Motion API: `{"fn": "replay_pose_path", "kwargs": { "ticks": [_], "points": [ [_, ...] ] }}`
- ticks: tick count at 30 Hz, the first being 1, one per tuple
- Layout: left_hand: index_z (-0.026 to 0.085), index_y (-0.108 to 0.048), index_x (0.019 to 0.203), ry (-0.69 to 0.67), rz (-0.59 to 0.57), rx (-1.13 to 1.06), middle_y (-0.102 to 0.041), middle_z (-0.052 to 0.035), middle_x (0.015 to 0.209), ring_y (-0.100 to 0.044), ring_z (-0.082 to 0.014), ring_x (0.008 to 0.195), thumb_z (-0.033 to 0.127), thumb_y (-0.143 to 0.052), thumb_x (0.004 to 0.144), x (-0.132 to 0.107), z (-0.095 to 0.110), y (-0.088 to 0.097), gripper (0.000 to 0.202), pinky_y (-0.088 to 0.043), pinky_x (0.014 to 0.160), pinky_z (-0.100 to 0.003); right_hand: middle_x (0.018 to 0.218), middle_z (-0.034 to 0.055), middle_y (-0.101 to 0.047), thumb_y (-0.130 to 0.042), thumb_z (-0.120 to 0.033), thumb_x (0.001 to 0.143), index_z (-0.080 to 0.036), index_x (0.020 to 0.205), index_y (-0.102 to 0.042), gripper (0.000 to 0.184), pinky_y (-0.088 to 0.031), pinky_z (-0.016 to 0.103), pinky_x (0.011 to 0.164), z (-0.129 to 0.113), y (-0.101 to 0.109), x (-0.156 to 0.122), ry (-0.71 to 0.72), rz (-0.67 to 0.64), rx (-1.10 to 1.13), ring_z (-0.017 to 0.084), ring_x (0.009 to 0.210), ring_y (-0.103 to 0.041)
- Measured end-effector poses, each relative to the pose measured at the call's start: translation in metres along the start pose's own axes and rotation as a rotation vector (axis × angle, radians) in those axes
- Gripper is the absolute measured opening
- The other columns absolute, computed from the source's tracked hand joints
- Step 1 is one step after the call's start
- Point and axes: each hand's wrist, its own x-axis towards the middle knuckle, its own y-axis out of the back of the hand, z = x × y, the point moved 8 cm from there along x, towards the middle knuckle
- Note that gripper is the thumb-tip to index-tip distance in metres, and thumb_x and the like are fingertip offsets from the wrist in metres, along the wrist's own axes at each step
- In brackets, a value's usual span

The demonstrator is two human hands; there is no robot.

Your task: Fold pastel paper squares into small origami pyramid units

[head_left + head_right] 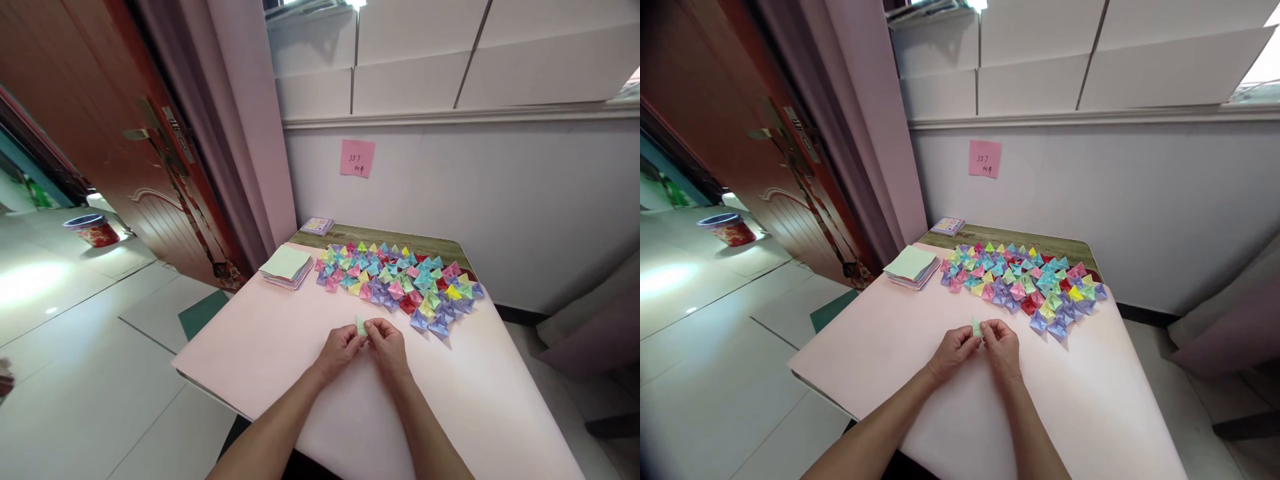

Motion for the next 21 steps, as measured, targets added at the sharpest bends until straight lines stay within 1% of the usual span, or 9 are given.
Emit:
{"fn": "replay_pose_path", "kwargs": {
  "ticks": [3,5,9,11,12,15,18,21],
  "points": [
    [0.016,-0.053,0.065,-0.005,-0.005,-0.026,-0.046,0.004,0.059,-0.039,-0.0101,0.056,0.04,-0.06,0.084,0.0,0.001,0.0,0.031,-0.03,0.055,-0.023,0.064,-0.0005,-0.062,-0.073,-0.052,0.072,-0.017,0.078,-0.065,0.037,-0.043,0.025,0.053,0.0,-0.001,0.0,-0.004,-0.004,-0.008,0.014,0.055,-0.054],
    [0.017,-0.05,0.064,0.025,0.001,-0.088,-0.047,0.0044,0.057,-0.04,-0.0094,0.053,0.043,-0.061,0.083,0.001,-0.002,0.0,0.034,-0.031,0.052,-0.022,0.064,-0.0007,-0.062,-0.073,-0.052,0.072,-0.017,0.077,-0.064,0.036,-0.042,0.025,0.052,-0.002,-0.001,0.0,-0.004,-0.008,-0.017,0.013,0.055,-0.052],
    [0.019,-0.05,0.071,0.127,0.119,-0.264,-0.051,0.005,0.05,-0.043,-0.0091,0.043,0.048,-0.058,0.086,0.006,-0.018,0.007,0.034,-0.033,0.046,-0.021,0.06,-0.0009,-0.06,-0.073,-0.051,0.073,-0.017,0.071,-0.064,0.035,-0.041,0.025,0.052,-0.007,-0.007,-0.003,-0.001,-0.049,-0.086,0.013,0.054,-0.05],
    [0.018,-0.05,0.07,0.146,0.169,-0.301,-0.051,0.0052,0.048,-0.044,-0.0086,0.041,0.048,-0.059,0.085,0.01,-0.024,0.012,0.035,-0.032,0.045,-0.02,0.059,-0.0011,-0.059,-0.072,-0.052,0.074,-0.017,0.07,-0.063,0.036,-0.041,0.025,0.053,-0.007,-0.008,-0.003,0.0,-0.056,-0.137,0.014,0.054,-0.05],
    [0.018,-0.051,0.068,0.145,0.177,-0.307,-0.05,0.0051,0.047,-0.044,-0.0082,0.042,0.047,-0.06,0.085,0.012,-0.025,0.013,0.035,-0.032,0.045,-0.02,0.059,-0.0013,-0.059,-0.071,-0.053,0.075,-0.017,0.07,-0.063,0.037,-0.041,0.025,0.053,-0.008,-0.008,-0.003,0.001,-0.054,-0.158,0.014,0.054,-0.05],
    [0.017,-0.051,0.065,0.122,0.158,-0.314,-0.05,0.0049,0.05,-0.044,-0.0075,0.045,0.044,-0.061,0.084,0.02,-0.027,0.015,0.035,-0.033,0.047,-0.019,0.061,-0.0012,-0.06,-0.069,-0.053,0.077,-0.018,0.073,-0.064,0.036,-0.041,0.025,0.054,-0.007,-0.009,-0.003,-0.001,-0.062,-0.197,0.014,0.055,-0.051],
    [0.017,-0.051,0.066,0.106,0.097,-0.308,-0.05,0.0052,0.05,-0.044,-0.0075,0.045,0.043,-0.063,0.084,0.028,-0.026,0.013,0.034,-0.034,0.048,-0.019,0.062,-0.0004,-0.062,-0.07,-0.053,0.076,-0.018,0.074,-0.066,0.036,-0.041,0.024,0.054,-0.004,-0.008,-0.003,-0.027,-0.053,-0.191,0.014,0.055,-0.052],
    [0.017,-0.052,0.073,0.119,0.045,-0.355,-0.053,0.0042,0.054,-0.047,-0.0086,0.045,0.047,-0.059,0.086,0.032,-0.023,0.01,0.033,-0.035,0.047,-0.02,0.06,-0.0006,-0.061,-0.073,-0.051,0.074,-0.017,0.076,-0.068,0.035,-0.043,0.023,0.052,0.001,0.0,-0.002,-0.068,0.036,-0.103,0.013,0.054,-0.053]
  ]
}}
